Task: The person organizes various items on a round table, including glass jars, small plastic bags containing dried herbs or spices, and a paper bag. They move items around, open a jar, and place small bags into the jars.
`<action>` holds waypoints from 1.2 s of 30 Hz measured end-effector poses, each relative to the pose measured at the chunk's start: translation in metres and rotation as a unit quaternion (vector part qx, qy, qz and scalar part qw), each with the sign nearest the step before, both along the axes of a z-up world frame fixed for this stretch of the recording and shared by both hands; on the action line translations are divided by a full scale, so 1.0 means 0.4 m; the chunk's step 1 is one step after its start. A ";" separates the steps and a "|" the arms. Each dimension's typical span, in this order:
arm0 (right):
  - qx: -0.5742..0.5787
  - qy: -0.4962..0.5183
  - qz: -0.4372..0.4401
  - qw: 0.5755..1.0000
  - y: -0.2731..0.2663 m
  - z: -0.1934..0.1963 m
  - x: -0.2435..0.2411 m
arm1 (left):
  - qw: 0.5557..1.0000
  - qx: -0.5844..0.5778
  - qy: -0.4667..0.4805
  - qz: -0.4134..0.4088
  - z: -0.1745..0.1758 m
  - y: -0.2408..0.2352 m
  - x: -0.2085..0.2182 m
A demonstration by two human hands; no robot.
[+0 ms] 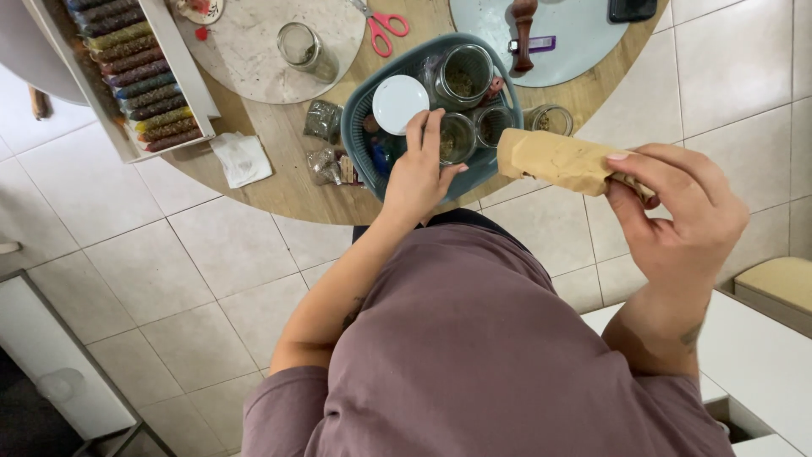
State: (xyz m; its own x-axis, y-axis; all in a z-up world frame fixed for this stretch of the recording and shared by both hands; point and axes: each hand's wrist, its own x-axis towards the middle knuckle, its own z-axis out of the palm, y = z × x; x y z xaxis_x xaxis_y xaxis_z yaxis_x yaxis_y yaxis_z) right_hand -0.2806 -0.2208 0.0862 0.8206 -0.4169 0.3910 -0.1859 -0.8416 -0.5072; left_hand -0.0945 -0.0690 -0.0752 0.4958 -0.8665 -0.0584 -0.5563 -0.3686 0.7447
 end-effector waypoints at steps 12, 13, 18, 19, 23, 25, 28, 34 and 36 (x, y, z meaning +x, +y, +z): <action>0.045 0.055 0.029 0.997 0.033 -0.054 0.046 | 0.999 0.039 0.021 0.003 0.058 0.077 0.016; 0.046 0.053 0.030 0.997 0.035 -0.060 0.047 | 0.998 0.051 0.034 0.002 0.085 0.087 0.018; 0.030 0.039 0.046 0.998 0.043 -0.043 0.064 | 0.997 -0.052 -0.017 -0.046 0.113 0.088 -0.019; 0.029 0.034 0.051 0.998 0.054 -0.035 0.065 | 0.996 -0.044 0.000 -0.075 0.127 0.085 -0.039; 0.056 0.022 0.017 0.998 0.090 -0.010 0.087 | 0.992 -0.060 -0.077 -0.083 0.107 0.017 -0.095; 0.125 0.093 -0.005 0.988 0.082 0.001 0.092 | 0.989 -0.105 -0.050 -0.094 0.090 -0.008 -0.100; 0.280 0.130 0.043 0.950 0.034 -0.021 0.091 | 0.979 -0.153 0.053 -0.124 0.098 -0.015 -0.072; 0.306 0.028 0.120 0.944 0.038 -0.077 0.100 | 0.972 -0.179 0.031 -0.146 0.074 0.002 -0.025; 0.311 0.031 0.133 0.941 0.023 -0.106 0.096 | 0.979 -0.151 0.031 -0.133 0.085 0.026 -0.003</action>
